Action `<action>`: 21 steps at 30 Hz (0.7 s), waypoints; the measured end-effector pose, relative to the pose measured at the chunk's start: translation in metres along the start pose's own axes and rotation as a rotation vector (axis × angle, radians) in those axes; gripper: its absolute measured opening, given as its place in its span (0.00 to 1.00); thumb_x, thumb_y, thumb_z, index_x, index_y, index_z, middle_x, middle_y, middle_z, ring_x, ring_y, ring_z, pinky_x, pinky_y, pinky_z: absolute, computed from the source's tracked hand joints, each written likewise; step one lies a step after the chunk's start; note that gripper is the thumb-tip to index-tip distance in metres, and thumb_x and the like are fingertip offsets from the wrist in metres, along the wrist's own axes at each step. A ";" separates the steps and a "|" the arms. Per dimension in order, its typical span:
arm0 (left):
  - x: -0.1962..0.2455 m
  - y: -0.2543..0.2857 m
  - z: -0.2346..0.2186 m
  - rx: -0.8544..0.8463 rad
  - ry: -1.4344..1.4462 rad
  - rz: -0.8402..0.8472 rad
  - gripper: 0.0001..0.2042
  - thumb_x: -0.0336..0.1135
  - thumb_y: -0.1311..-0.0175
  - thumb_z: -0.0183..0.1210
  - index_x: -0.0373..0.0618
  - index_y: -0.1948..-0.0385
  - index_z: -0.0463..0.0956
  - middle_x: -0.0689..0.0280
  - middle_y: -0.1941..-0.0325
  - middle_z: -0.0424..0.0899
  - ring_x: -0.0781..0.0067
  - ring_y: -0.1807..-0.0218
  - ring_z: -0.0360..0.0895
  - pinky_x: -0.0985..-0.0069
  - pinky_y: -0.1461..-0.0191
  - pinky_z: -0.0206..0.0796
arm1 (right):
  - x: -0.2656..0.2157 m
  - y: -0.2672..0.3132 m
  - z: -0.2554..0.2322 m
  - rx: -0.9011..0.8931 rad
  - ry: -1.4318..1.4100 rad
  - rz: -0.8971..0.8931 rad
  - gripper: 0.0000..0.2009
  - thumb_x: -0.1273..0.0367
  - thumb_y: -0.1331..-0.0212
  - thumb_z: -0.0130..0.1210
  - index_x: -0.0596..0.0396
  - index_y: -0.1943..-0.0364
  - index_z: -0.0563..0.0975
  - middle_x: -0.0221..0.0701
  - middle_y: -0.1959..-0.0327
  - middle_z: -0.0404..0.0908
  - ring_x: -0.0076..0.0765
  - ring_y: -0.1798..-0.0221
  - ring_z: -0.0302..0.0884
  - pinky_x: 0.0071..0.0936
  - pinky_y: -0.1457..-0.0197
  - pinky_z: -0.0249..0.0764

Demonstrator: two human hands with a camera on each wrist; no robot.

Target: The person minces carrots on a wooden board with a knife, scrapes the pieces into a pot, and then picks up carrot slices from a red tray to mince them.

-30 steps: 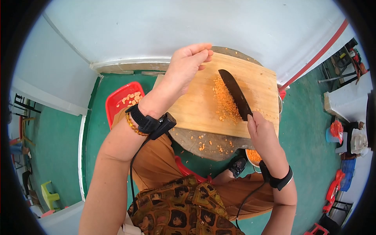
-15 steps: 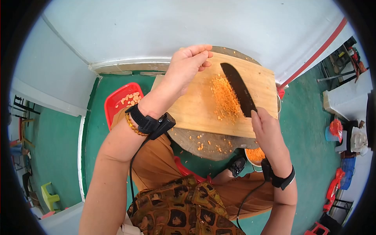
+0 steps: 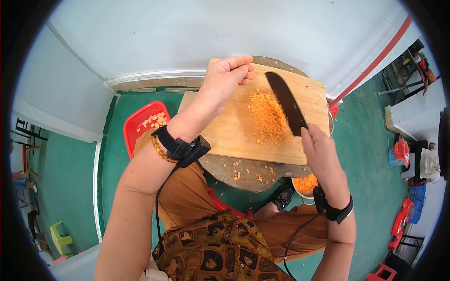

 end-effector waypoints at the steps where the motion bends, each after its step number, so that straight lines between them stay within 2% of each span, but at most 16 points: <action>1: -0.001 -0.001 0.001 0.001 0.004 -0.001 0.15 0.28 0.34 0.52 0.35 0.47 0.73 0.62 0.56 0.80 0.77 0.58 0.76 0.80 0.51 0.69 | 0.003 -0.001 0.005 -0.010 0.018 -0.017 0.10 0.68 0.36 0.48 0.63 0.70 0.70 0.54 0.78 0.72 0.64 0.72 0.72 0.45 0.70 0.67; 3: -0.002 -0.002 0.004 -0.005 -0.013 -0.006 0.15 0.28 0.34 0.52 0.35 0.47 0.72 0.62 0.55 0.80 0.77 0.57 0.76 0.79 0.50 0.69 | 0.005 -0.003 0.015 -0.026 0.053 -0.052 0.10 0.68 0.36 0.48 0.63 0.70 0.70 0.54 0.78 0.72 0.64 0.72 0.72 0.45 0.71 0.66; 6: 0.000 -0.002 0.007 -0.019 -0.009 -0.003 0.15 0.28 0.34 0.52 0.35 0.46 0.72 0.61 0.54 0.79 0.77 0.57 0.76 0.80 0.50 0.69 | 0.006 -0.001 0.004 -0.055 -0.046 0.046 0.10 0.68 0.35 0.48 0.63 0.71 0.69 0.55 0.79 0.72 0.64 0.72 0.72 0.46 0.71 0.66; 12: -0.004 -0.005 0.009 -0.006 -0.016 -0.010 0.16 0.29 0.34 0.53 0.36 0.46 0.72 0.63 0.54 0.80 0.78 0.58 0.76 0.79 0.50 0.69 | 0.010 -0.006 0.013 -0.001 0.049 -0.050 0.11 0.68 0.36 0.48 0.63 0.70 0.70 0.55 0.79 0.72 0.65 0.72 0.72 0.46 0.70 0.67; 15: -0.005 -0.007 0.006 -0.026 -0.022 0.009 0.16 0.30 0.35 0.54 0.36 0.46 0.72 0.63 0.53 0.80 0.79 0.57 0.76 0.79 0.50 0.68 | 0.016 -0.004 0.006 -0.042 -0.033 0.061 0.11 0.67 0.36 0.48 0.63 0.70 0.70 0.55 0.78 0.72 0.64 0.72 0.71 0.46 0.69 0.67; 18: -0.009 -0.010 0.009 -0.051 -0.079 0.012 0.17 0.31 0.35 0.54 0.36 0.46 0.72 0.64 0.53 0.80 0.80 0.55 0.75 0.79 0.49 0.67 | 0.023 -0.007 0.010 -0.016 -0.002 0.033 0.12 0.67 0.35 0.47 0.63 0.70 0.70 0.55 0.77 0.72 0.64 0.71 0.72 0.45 0.69 0.67; 21: -0.024 -0.013 0.014 -0.077 -0.165 -0.003 0.18 0.32 0.35 0.55 0.36 0.45 0.71 0.64 0.51 0.79 0.78 0.52 0.74 0.79 0.46 0.65 | 0.026 -0.005 0.014 -0.070 -0.049 0.079 0.12 0.66 0.35 0.47 0.63 0.69 0.71 0.55 0.76 0.73 0.64 0.70 0.72 0.44 0.69 0.68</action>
Point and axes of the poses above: each hand's wrist, its own y-axis away from the middle knuckle, its own z-axis out of the palm, x = y × z, the point moved 10 cm from there along -y, towards the middle knuckle
